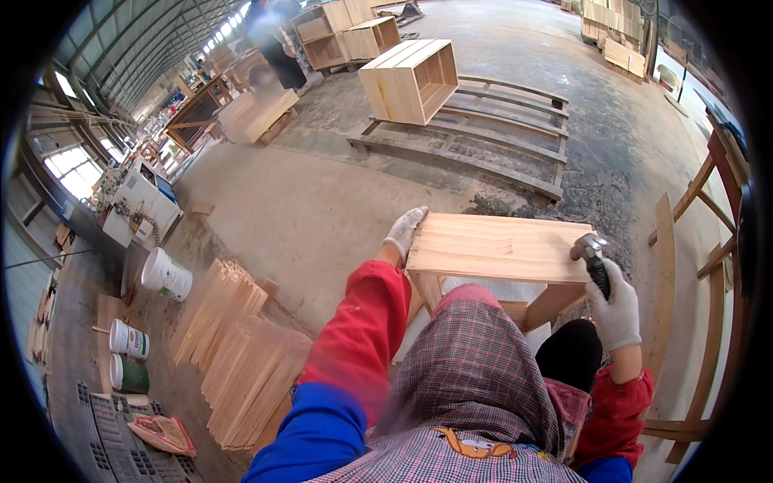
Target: The person assembles a wood box by using a hammer to tap wood panels into place and then assembles another piece of wood furniture using a rubber mallet.
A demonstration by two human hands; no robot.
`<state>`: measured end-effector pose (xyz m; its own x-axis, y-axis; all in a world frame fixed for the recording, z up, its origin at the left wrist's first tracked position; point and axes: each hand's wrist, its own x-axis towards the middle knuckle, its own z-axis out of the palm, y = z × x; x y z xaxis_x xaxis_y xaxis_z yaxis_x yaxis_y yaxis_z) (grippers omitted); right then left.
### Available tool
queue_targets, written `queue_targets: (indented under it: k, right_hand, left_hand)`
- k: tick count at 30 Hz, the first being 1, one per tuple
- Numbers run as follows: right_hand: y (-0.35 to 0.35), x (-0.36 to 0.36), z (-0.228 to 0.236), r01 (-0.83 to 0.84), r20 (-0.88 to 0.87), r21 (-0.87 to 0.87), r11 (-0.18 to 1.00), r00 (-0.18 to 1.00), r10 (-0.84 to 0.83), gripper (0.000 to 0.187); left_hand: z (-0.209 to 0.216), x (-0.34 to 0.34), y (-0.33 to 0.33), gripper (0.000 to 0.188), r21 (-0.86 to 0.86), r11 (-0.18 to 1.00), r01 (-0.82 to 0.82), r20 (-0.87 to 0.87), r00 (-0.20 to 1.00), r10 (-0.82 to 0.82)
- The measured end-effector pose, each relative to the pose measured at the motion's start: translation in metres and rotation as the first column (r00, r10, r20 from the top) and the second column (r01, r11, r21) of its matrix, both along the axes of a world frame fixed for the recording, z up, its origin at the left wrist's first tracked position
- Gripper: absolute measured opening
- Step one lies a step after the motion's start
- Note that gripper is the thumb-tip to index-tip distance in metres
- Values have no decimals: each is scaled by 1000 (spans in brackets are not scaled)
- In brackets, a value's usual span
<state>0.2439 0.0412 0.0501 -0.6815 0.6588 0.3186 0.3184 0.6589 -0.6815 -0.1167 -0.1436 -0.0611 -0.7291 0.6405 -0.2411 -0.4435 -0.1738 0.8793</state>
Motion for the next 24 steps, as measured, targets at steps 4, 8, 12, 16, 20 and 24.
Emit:
queue_targets:
  k: [4, 8, 12, 16, 20, 24]
  right_hand:
    - [-22, -18, 9, -185, 23, -100, 978, 982, 188, 33]
    - [-41, -38, 8, -269, 50, -108, 957, 960, 276, 35]
    - [-53, -56, 9, -332, 66, -124, 935, 937, 342, 32]
    - [-60, -70, 12, -342, 81, -147, 928, 931, 356, 33]
    - [-63, -78, 12, -376, 28, -181, 909, 922, 387, 35]
    - [-65, -86, 6, -437, -25, -225, 871, 896, 443, 35]
  left_hand:
    - [0, 4, -1, 27, 16, 998, -55, 7, 998, 55]
    - [-7, 6, 1, 32, 119, 984, -132, 59, 990, 126]
    - [-11, 0, 1, 36, 116, 992, -54, 98, 994, 43]
    - [-16, -8, -2, 29, 228, 967, 118, 16, 992, -125]
    - [-16, -12, 0, 28, 207, 972, 109, -168, 983, -74]
    - [-6, -6, 0, 27, 59, 995, 86, -490, 871, -46]
